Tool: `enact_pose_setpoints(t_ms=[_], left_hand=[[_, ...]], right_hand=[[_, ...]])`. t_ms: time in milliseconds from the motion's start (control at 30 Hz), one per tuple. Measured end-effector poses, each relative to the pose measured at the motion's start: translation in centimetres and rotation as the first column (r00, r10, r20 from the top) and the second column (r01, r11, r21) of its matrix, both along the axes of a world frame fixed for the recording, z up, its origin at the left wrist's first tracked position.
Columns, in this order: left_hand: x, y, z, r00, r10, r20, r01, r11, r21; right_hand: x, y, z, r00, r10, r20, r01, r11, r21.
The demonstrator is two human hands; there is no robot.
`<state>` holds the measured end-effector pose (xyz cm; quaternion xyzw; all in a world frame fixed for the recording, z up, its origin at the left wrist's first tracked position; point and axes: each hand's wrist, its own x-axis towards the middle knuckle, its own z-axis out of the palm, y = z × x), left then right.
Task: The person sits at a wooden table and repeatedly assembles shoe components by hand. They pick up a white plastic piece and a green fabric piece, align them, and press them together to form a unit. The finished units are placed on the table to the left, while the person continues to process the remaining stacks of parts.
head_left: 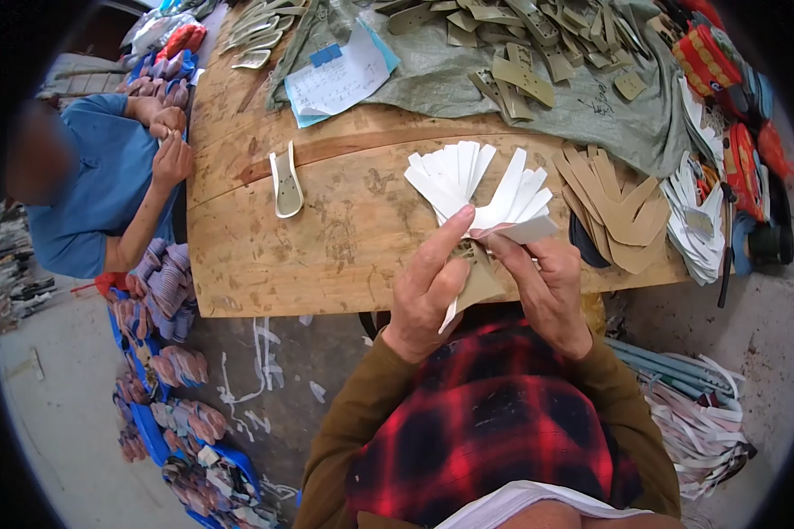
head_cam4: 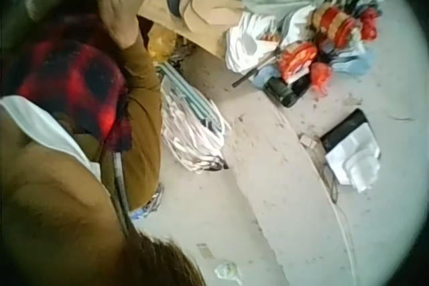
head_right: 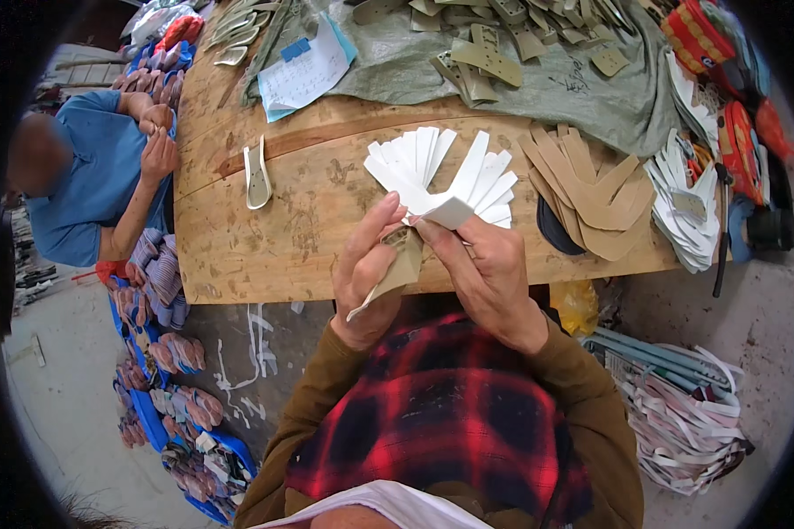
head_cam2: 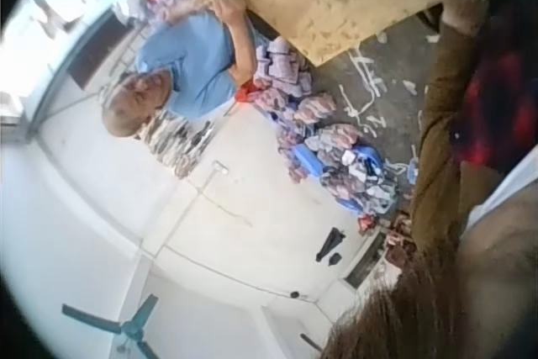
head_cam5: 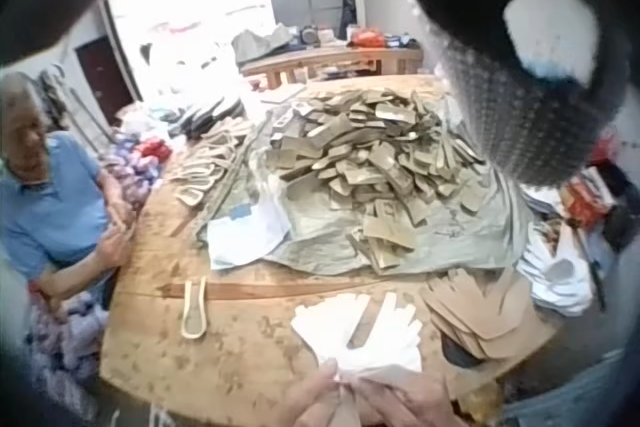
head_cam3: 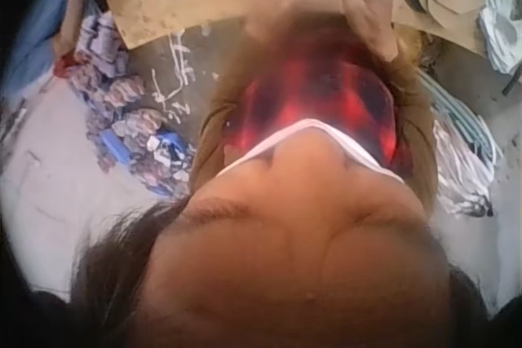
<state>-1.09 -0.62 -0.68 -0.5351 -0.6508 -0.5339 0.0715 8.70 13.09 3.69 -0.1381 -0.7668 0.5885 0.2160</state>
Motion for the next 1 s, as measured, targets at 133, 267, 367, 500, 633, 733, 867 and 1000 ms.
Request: enact_pose_setpoints(t_ms=[133, 267, 367, 500, 633, 733, 867, 1000], left_hand=[[0.3, 1.0, -0.7, 0.998, 0.059, -0.002, -0.059, 0.998, -0.025], [0.2, 1.4, -0.1, 0.993, 0.099, -0.061, -0.105, 0.988, -0.112], [0.2, 1.5, -0.4, 0.993, 0.097, -0.074, -0.108, 0.981, -0.163], [-0.2, 1.6, -0.6, 0.985, 0.117, -0.126, -0.146, 0.956, -0.253], [-0.6, 1.1, -0.7, 0.989, 0.144, -0.045, -0.151, 0.933, -0.326], [0.3, 1.1, 1.9, 0.910, 0.158, 0.384, 0.000, 0.924, -0.382], [-0.2, 1.2, 3.2, 0.738, 0.004, 0.675, 0.317, 0.881, -0.352], [0.2, 0.5, 3.6, 0.640, -0.071, 0.765, 0.477, 0.817, -0.323]], right_hand=[[0.3, -0.2, 0.5, 0.999, -0.047, 0.010, 0.048, 0.998, -0.029], [0.6, 0.0, 0.7, 0.998, -0.053, 0.039, 0.058, 0.989, -0.133], [1.0, 0.2, 1.2, 0.995, -0.063, 0.080, 0.078, 0.976, -0.203], [1.5, 0.7, 2.1, 0.997, -0.076, 0.031, 0.082, 0.930, -0.358], [1.8, 1.3, 4.2, 0.968, -0.235, -0.091, 0.158, 0.847, -0.508], [0.9, 3.8, 1.3, 0.980, -0.195, 0.044, 0.200, 0.957, -0.211], [0.7, 4.0, -2.3, 0.955, 0.296, 0.011, -0.209, 0.700, -0.683], [0.3, 3.9, -2.3, 0.952, 0.279, 0.129, -0.151, 0.789, -0.595]])
